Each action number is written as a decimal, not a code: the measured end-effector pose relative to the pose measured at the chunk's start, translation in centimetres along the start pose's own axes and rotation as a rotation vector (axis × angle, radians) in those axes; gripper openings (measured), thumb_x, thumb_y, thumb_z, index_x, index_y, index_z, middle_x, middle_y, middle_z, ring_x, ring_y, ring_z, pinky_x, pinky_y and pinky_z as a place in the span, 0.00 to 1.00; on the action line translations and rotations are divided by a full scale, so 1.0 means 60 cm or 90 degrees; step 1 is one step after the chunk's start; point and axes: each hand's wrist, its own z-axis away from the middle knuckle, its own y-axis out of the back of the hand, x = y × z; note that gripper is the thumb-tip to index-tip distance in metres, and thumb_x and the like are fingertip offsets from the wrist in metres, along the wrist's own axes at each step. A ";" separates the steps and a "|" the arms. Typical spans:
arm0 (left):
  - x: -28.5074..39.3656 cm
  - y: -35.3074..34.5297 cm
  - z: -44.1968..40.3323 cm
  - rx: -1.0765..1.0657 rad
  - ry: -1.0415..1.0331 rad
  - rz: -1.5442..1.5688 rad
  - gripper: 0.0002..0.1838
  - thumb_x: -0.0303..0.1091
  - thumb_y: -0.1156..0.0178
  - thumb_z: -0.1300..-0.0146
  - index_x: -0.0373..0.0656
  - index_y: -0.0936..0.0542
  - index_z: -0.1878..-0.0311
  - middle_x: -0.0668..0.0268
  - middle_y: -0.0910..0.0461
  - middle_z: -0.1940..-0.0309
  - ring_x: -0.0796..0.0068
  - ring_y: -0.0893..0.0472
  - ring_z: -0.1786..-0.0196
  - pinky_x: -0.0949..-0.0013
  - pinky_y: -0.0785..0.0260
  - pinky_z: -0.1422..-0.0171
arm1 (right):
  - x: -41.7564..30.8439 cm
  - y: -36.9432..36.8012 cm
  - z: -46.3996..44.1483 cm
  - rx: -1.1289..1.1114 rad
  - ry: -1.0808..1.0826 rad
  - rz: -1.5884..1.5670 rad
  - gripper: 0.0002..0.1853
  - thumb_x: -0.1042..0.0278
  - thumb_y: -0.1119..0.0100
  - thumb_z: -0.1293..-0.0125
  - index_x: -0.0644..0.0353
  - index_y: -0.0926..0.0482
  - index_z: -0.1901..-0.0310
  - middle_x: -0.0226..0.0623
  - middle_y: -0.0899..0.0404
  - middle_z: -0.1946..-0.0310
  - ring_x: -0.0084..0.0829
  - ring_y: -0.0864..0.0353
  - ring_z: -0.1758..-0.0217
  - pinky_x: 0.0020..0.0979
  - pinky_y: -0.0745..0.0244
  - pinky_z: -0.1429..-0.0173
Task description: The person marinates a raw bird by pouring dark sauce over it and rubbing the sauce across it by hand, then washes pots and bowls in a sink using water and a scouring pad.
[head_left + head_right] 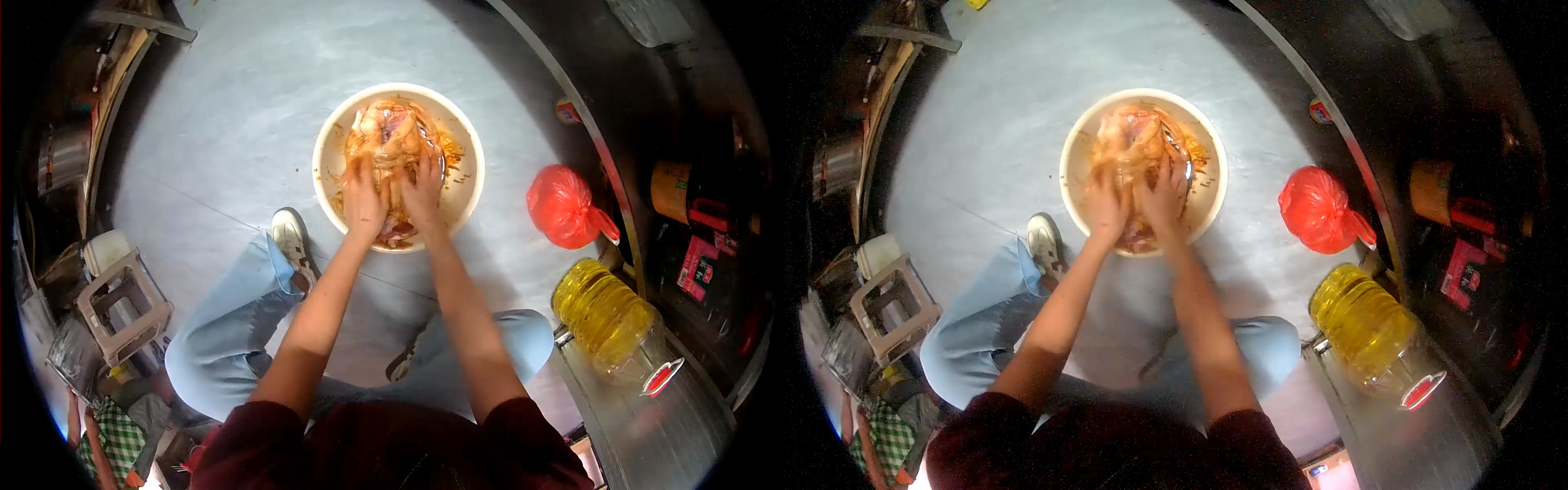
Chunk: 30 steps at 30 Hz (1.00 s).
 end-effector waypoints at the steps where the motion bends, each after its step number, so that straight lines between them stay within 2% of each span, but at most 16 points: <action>1: -0.022 -0.008 0.010 0.039 0.045 -0.002 0.32 0.37 0.41 0.46 0.30 0.38 0.42 0.43 0.37 0.44 0.44 0.34 0.45 0.53 0.39 0.43 | -0.015 -0.008 0.009 0.013 -0.007 0.113 0.41 0.46 0.48 0.43 0.58 0.51 0.33 0.44 0.61 0.30 0.49 0.62 0.29 0.47 0.59 0.30; 3: -0.072 -0.048 0.034 0.116 0.137 -0.002 0.35 0.41 0.39 0.47 0.32 0.39 0.40 0.43 0.35 0.45 0.43 0.35 0.44 0.55 0.40 0.41 | -0.025 -0.009 0.012 -0.048 -0.072 0.163 0.50 0.37 0.46 0.49 0.56 0.56 0.32 0.42 0.68 0.30 0.52 0.70 0.28 0.55 0.63 0.32; 4: -0.069 -0.040 0.026 0.007 0.196 0.054 0.45 0.49 0.35 0.51 0.29 0.43 0.38 0.41 0.43 0.39 0.45 0.40 0.38 0.52 0.48 0.35 | -0.021 -0.006 0.009 -0.036 -0.079 0.185 0.50 0.36 0.45 0.49 0.56 0.56 0.32 0.43 0.68 0.30 0.52 0.70 0.28 0.55 0.63 0.32; 5: -0.087 -0.055 0.015 -0.058 0.250 0.151 0.45 0.50 0.36 0.51 0.29 0.43 0.38 0.42 0.41 0.40 0.47 0.39 0.39 0.52 0.47 0.36 | -0.013 -0.003 0.003 -0.025 -0.084 0.208 0.50 0.35 0.45 0.49 0.56 0.56 0.32 0.43 0.67 0.30 0.51 0.70 0.28 0.55 0.63 0.32; 6: -0.107 -0.070 0.001 -0.125 0.304 0.249 0.45 0.52 0.37 0.50 0.28 0.42 0.38 0.42 0.40 0.40 0.48 0.37 0.40 0.53 0.46 0.36 | 0.013 -0.007 -0.008 0.022 -0.019 0.146 0.49 0.38 0.45 0.46 0.61 0.55 0.33 0.53 0.62 0.32 0.54 0.64 0.30 0.44 0.60 0.30; 7: -0.120 -0.084 -0.001 -0.192 0.358 0.348 0.45 0.53 0.38 0.50 0.28 0.42 0.39 0.43 0.39 0.41 0.50 0.36 0.40 0.54 0.44 0.37 | 0.038 -0.021 -0.018 0.022 -0.004 0.121 0.49 0.37 0.46 0.47 0.61 0.56 0.33 0.52 0.61 0.32 0.53 0.63 0.30 0.46 0.60 0.30; 8: -0.078 -0.023 -0.034 -0.253 0.532 0.443 0.44 0.57 0.40 0.49 0.32 0.41 0.38 0.47 0.33 0.45 0.57 0.30 0.44 0.58 0.38 0.40 | 0.060 -0.033 -0.032 0.025 0.013 0.095 0.50 0.36 0.46 0.47 0.60 0.56 0.33 0.51 0.61 0.32 0.52 0.62 0.30 0.48 0.59 0.31; 11: -0.068 -0.003 -0.059 -0.286 0.448 0.726 0.40 0.55 0.40 0.48 0.37 0.39 0.38 0.51 0.29 0.48 0.60 0.27 0.48 0.62 0.34 0.45 | 0.072 -0.035 -0.042 0.056 0.064 -0.051 0.44 0.41 0.48 0.43 0.62 0.52 0.34 0.52 0.56 0.33 0.51 0.56 0.32 0.45 0.57 0.31; 13: -0.066 0.007 -0.071 -0.262 0.443 0.561 0.35 0.47 0.38 0.49 0.40 0.37 0.40 0.53 0.28 0.49 0.63 0.28 0.48 0.65 0.35 0.45 | 0.069 -0.048 -0.043 0.089 0.091 -0.184 0.39 0.46 0.50 0.39 0.65 0.48 0.35 0.55 0.51 0.35 0.50 0.51 0.33 0.41 0.55 0.31; 15: -0.060 0.002 -0.060 -0.225 0.378 0.479 0.34 0.44 0.37 0.50 0.40 0.35 0.42 0.53 0.28 0.50 0.63 0.27 0.49 0.66 0.35 0.45 | 0.087 -0.062 -0.054 0.009 -0.011 -0.497 0.33 0.49 0.53 0.35 0.65 0.43 0.37 0.49 0.46 0.36 0.42 0.47 0.34 0.35 0.53 0.31; 18: -0.004 0.046 -0.050 -0.162 0.224 0.246 0.28 0.39 0.36 0.54 0.39 0.32 0.49 0.50 0.31 0.52 0.52 0.29 0.50 0.60 0.36 0.45 | 0.061 -0.056 -0.039 -0.170 -0.230 -0.925 0.30 0.48 0.55 0.34 0.62 0.40 0.38 0.36 0.40 0.38 0.30 0.42 0.36 0.29 0.47 0.34; 20: 0.045 0.054 -0.033 -0.053 0.054 0.081 0.20 0.33 0.38 0.53 0.38 0.29 0.55 0.48 0.31 0.58 0.49 0.28 0.56 0.57 0.34 0.50 | 0.058 -0.064 -0.023 -0.161 -0.166 -0.901 0.29 0.49 0.55 0.34 0.61 0.40 0.38 0.35 0.38 0.40 0.29 0.40 0.38 0.29 0.44 0.35; 21: 0.065 0.051 -0.027 -0.105 0.061 0.031 0.27 0.38 0.38 0.52 0.37 0.33 0.49 0.42 0.37 0.50 0.45 0.32 0.48 0.54 0.38 0.44 | 0.054 -0.065 -0.017 -0.156 -0.132 -0.890 0.28 0.50 0.55 0.33 0.60 0.39 0.38 0.35 0.37 0.41 0.29 0.39 0.39 0.28 0.43 0.36; 23: 0.095 0.022 -0.036 -0.117 0.162 0.121 0.26 0.38 0.40 0.49 0.37 0.33 0.49 0.40 0.38 0.50 0.43 0.33 0.48 0.53 0.38 0.43 | 0.030 -0.028 -0.014 -0.131 -0.238 -0.885 0.28 0.48 0.58 0.33 0.57 0.40 0.37 0.36 0.37 0.41 0.31 0.37 0.40 0.30 0.41 0.37; 25: 0.121 -0.016 -0.029 -0.104 0.096 0.140 0.21 0.35 0.41 0.48 0.38 0.30 0.52 0.43 0.34 0.55 0.44 0.31 0.52 0.55 0.36 0.47 | 0.011 0.038 -0.011 -0.106 -0.350 -0.867 0.28 0.47 0.60 0.33 0.54 0.42 0.37 0.37 0.37 0.41 0.32 0.36 0.40 0.31 0.39 0.38; 30: 0.095 -0.029 -0.033 -0.098 -0.039 0.365 0.15 0.29 0.44 0.45 0.42 0.28 0.54 0.50 0.29 0.58 0.48 0.29 0.53 0.57 0.36 0.47 | 0.114 0.040 -0.032 -0.045 -0.233 -0.954 0.26 0.49 0.57 0.34 0.54 0.40 0.38 0.37 0.30 0.48 0.35 0.31 0.46 0.38 0.35 0.40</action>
